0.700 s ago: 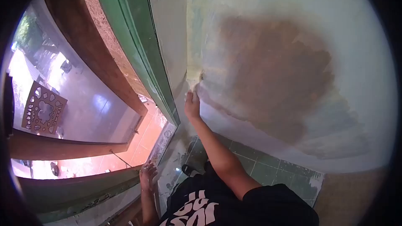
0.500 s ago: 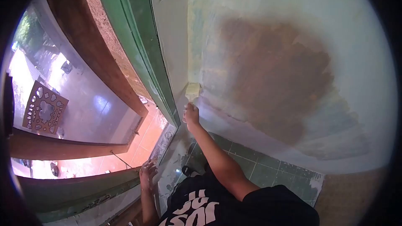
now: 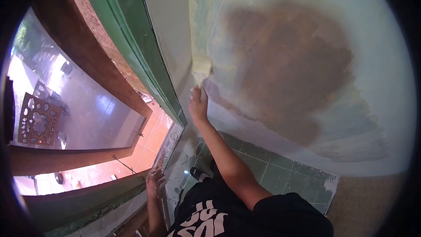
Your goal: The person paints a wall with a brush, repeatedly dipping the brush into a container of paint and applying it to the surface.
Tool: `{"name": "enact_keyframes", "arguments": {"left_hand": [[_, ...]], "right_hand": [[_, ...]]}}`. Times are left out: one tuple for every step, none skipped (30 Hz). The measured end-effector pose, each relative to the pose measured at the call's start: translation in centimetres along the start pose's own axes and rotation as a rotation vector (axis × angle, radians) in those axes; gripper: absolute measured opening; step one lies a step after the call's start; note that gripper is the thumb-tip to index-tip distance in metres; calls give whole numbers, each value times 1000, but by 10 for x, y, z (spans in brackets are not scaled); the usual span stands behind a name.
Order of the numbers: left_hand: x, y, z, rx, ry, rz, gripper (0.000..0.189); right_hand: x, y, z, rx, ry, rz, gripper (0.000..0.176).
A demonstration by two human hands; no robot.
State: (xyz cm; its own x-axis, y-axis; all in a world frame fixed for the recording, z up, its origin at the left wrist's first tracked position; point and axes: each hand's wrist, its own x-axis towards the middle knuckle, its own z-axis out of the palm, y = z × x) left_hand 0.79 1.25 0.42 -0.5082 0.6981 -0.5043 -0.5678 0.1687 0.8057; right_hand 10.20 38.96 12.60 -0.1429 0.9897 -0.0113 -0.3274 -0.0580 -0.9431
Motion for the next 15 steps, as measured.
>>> {"name": "enact_keyframes", "arguments": {"left_hand": [[-3,4,4,6,-11,0,43],[-3,7,6,15,-22,1,42],[2,10,6,20,-19,0,42],[6,12,7,16,2,-13,41],[4,10,9,10,26,-30,41],[2,8,9,12,34,-35,41],[5,7,8,15,18,-4,46],[12,7,7,19,-3,30,50],[14,10,12,1,-34,51,52],[17,12,15,7,-32,45,52],[20,10,19,22,-29,43,53],[20,13,30,32,-26,40,54],[19,23,44,50,-26,11,54],[24,20,49,51,-26,2,54],[28,16,50,43,-38,-1,49]], "right_hand": [[3,21,-14,8,40,69,29],[3,36,-22,19,80,137,29],[2,44,-23,23,82,141,29],[-1,52,-23,76,101,255,28],[-8,60,-27,125,121,374,28],[-15,67,-33,125,120,384,28],[-20,73,-36,131,130,476,28],[-17,78,-37,141,138,563,28],[-13,74,-34,151,138,564,28],[-13,71,-35,187,130,565,29],[-17,69,-40,215,127,571,29],[-19,56,-39,207,137,584,29],[-15,34,-32,214,126,537,31],[-13,12,-24,225,113,486,32],[-14,-5,-13,225,122,489,32]]}}
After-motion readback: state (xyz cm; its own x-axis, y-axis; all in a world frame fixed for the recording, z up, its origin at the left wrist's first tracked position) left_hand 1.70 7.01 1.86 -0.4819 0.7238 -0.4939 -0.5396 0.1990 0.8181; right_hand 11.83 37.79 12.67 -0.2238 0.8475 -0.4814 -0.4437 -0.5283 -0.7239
